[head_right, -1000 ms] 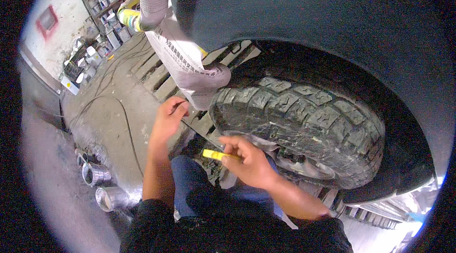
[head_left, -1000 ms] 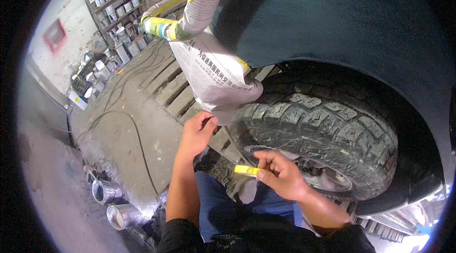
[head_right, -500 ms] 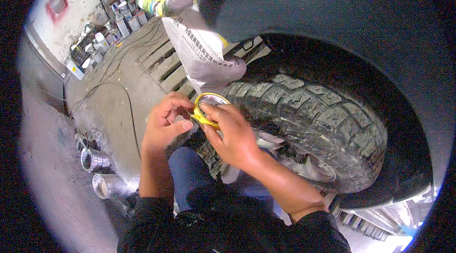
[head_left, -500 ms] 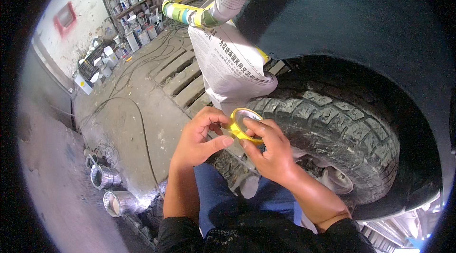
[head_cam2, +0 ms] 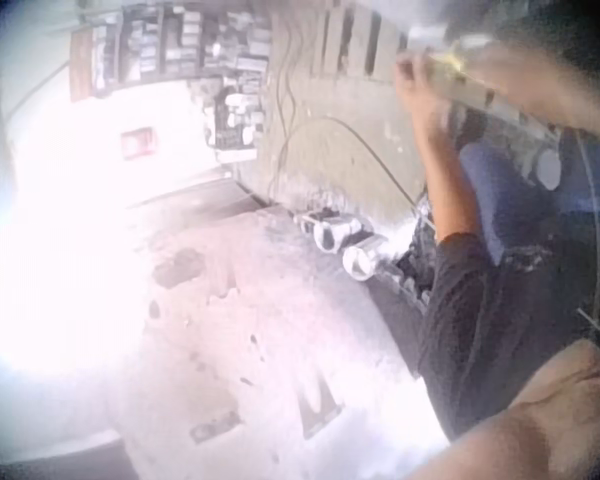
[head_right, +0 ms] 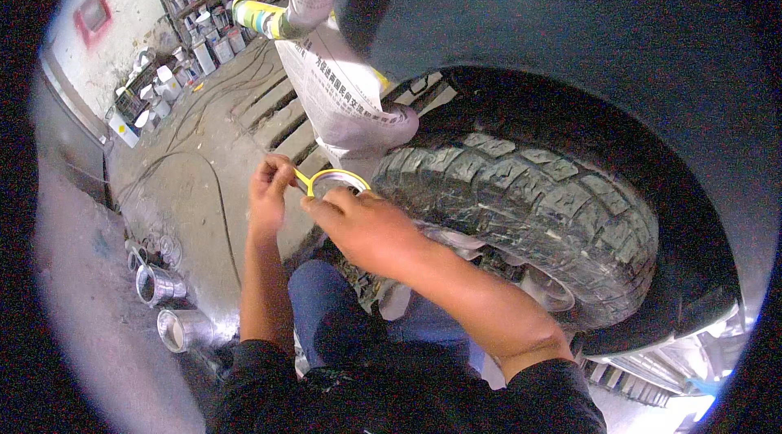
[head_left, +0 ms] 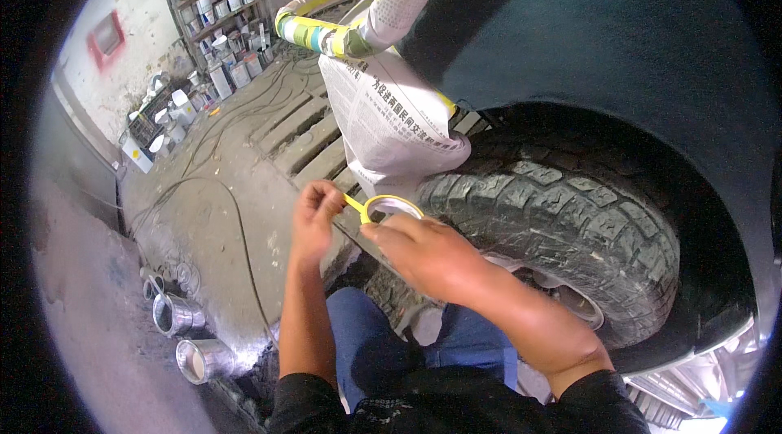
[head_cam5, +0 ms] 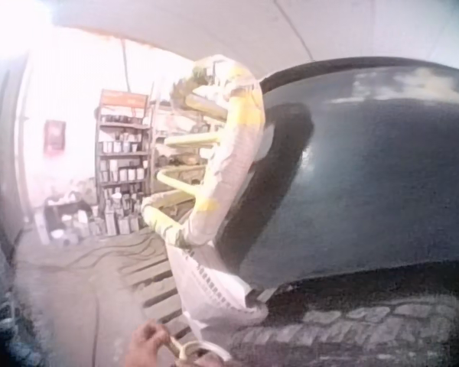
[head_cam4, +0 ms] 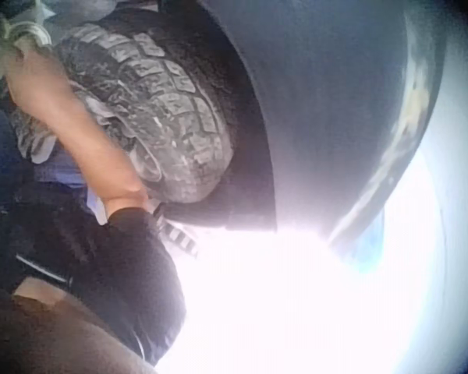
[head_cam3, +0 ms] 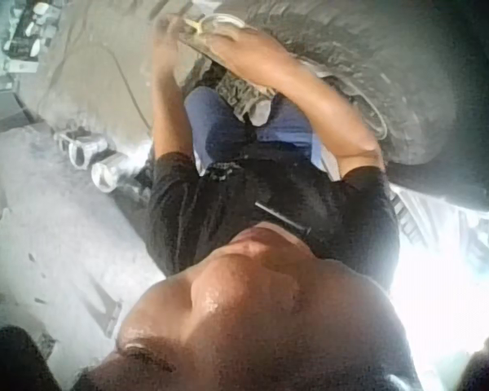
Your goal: The person applies yellow masking tape to the front fender and wheel arch of a dark-colored car, then places newspaper over the wheel and lower fender to protect them. The person uses both hands to smooth the tape and newspaper against the car's surface.
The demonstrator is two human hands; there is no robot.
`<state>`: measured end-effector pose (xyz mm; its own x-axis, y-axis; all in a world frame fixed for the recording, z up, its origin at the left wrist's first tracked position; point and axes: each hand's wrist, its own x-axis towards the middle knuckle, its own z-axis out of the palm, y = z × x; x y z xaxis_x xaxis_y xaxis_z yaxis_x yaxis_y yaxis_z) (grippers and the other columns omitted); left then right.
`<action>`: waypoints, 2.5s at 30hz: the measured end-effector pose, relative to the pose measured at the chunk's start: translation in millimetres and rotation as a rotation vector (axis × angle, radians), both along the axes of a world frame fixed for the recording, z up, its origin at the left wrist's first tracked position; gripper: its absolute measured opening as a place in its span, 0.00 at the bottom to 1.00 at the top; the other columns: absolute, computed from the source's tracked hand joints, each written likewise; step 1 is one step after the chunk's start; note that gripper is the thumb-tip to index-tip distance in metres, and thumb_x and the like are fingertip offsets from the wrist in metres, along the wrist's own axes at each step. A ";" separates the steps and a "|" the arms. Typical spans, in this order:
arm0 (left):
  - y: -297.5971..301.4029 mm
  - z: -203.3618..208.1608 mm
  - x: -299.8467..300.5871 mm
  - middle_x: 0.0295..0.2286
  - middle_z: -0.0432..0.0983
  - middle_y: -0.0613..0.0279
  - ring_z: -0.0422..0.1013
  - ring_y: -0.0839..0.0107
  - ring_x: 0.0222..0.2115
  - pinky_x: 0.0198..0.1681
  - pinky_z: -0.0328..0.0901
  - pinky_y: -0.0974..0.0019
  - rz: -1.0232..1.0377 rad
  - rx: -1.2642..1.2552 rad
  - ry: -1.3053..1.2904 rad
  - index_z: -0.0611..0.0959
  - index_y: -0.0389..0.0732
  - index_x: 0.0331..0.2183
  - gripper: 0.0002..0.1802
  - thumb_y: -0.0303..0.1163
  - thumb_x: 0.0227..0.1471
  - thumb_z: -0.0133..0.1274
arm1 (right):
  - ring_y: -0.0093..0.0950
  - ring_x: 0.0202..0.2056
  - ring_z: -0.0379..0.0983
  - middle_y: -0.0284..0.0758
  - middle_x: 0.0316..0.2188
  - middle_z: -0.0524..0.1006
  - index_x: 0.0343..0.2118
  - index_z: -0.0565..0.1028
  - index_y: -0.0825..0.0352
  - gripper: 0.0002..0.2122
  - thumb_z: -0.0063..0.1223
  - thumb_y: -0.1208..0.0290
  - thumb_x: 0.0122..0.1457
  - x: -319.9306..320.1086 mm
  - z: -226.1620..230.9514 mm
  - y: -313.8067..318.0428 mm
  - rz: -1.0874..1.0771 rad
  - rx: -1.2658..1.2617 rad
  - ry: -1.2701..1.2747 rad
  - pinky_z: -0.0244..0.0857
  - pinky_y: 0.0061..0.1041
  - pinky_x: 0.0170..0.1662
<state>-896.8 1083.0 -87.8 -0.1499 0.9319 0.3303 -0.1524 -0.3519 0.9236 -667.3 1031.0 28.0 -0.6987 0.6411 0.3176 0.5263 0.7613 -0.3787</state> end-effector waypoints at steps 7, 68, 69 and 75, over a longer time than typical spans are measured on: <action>80.7 -19.0 -63.5 0.30 0.75 0.66 0.70 0.77 0.31 0.35 0.64 0.70 0.380 -0.040 -0.118 0.77 0.40 0.34 0.09 0.35 0.59 0.55 | 0.36 0.26 0.71 0.35 0.33 0.72 0.55 0.70 0.62 0.21 0.46 0.75 0.56 20.6 32.2 8.1 0.030 0.253 -0.373 0.67 0.33 0.33; 38.3 141.0 167.4 0.62 0.58 0.53 0.51 0.55 0.64 0.67 0.36 0.47 0.256 0.440 2.784 0.67 0.37 0.61 0.29 0.36 0.60 0.39 | 0.44 0.52 0.70 0.46 0.51 0.73 0.48 0.75 0.65 0.17 0.44 0.63 0.60 39.4 32.3 197.2 -0.461 0.235 0.185 0.63 0.43 0.55; 38.5 140.9 165.9 0.62 0.58 0.54 0.52 0.56 0.64 0.66 0.37 0.48 0.228 0.406 2.806 0.66 0.38 0.61 0.29 0.36 0.60 0.40 | 0.44 0.51 0.71 0.46 0.51 0.74 0.47 0.75 0.65 0.17 0.45 0.63 0.59 35.5 35.7 191.9 -0.460 0.247 0.194 0.63 0.43 0.55; 46.9 142.4 158.8 0.61 0.61 0.60 0.54 0.61 0.62 0.64 0.43 0.51 0.167 0.448 2.886 0.70 0.43 0.60 0.28 0.37 0.59 0.43 | 0.45 0.50 0.72 0.47 0.50 0.74 0.48 0.75 0.65 0.19 0.49 0.62 0.56 31.1 34.4 173.2 -0.525 0.093 0.311 0.66 0.42 0.52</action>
<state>-738.0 1129.9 54.6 0.4821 0.8619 -0.1568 0.2522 -0.3080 -0.9174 -636.2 1204.2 62.4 -0.1631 0.8341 0.5270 0.7151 0.4679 -0.5193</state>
